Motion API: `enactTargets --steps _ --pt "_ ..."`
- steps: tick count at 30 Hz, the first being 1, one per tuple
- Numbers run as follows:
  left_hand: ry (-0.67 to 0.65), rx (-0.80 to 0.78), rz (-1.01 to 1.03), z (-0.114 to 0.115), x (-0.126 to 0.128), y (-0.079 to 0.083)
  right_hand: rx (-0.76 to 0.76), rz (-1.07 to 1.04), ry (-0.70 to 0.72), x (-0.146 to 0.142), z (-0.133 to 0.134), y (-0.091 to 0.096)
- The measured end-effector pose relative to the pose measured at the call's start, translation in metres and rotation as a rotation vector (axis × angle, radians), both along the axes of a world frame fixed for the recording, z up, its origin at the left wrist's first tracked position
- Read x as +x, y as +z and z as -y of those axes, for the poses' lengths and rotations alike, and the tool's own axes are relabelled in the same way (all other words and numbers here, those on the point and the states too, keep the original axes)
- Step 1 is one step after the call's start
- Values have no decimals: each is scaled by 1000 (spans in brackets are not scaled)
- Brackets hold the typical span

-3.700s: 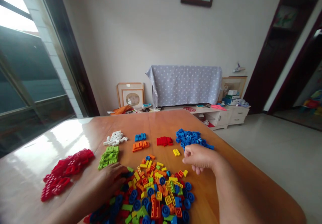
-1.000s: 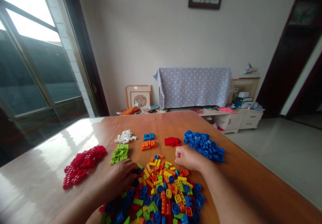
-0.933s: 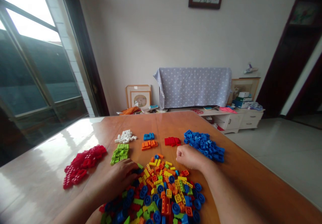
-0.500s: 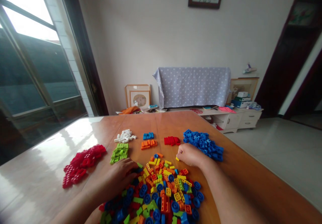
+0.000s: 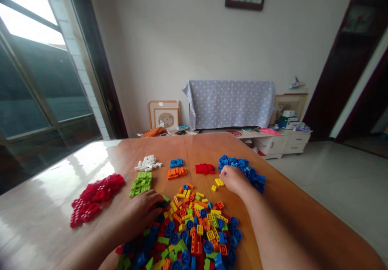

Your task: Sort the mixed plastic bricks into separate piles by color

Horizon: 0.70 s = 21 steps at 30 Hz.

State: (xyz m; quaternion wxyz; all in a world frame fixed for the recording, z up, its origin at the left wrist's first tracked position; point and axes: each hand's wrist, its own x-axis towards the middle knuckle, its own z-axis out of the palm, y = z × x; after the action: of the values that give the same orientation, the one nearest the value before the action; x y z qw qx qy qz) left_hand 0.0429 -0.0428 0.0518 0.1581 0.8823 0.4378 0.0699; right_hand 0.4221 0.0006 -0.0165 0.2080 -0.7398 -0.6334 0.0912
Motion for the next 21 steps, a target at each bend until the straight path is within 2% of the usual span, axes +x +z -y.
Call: enactTargets --steps 7,17,21 --pt "7 -2 -13 1 0 3 -13 -9 96 -17 -4 -7" --pt "-8 15 1 -1 -2 -3 -29 -70 148 -4 2 2" --pt "-9 17 2 -2 -3 -5 -89 -125 279 -8 9 9"
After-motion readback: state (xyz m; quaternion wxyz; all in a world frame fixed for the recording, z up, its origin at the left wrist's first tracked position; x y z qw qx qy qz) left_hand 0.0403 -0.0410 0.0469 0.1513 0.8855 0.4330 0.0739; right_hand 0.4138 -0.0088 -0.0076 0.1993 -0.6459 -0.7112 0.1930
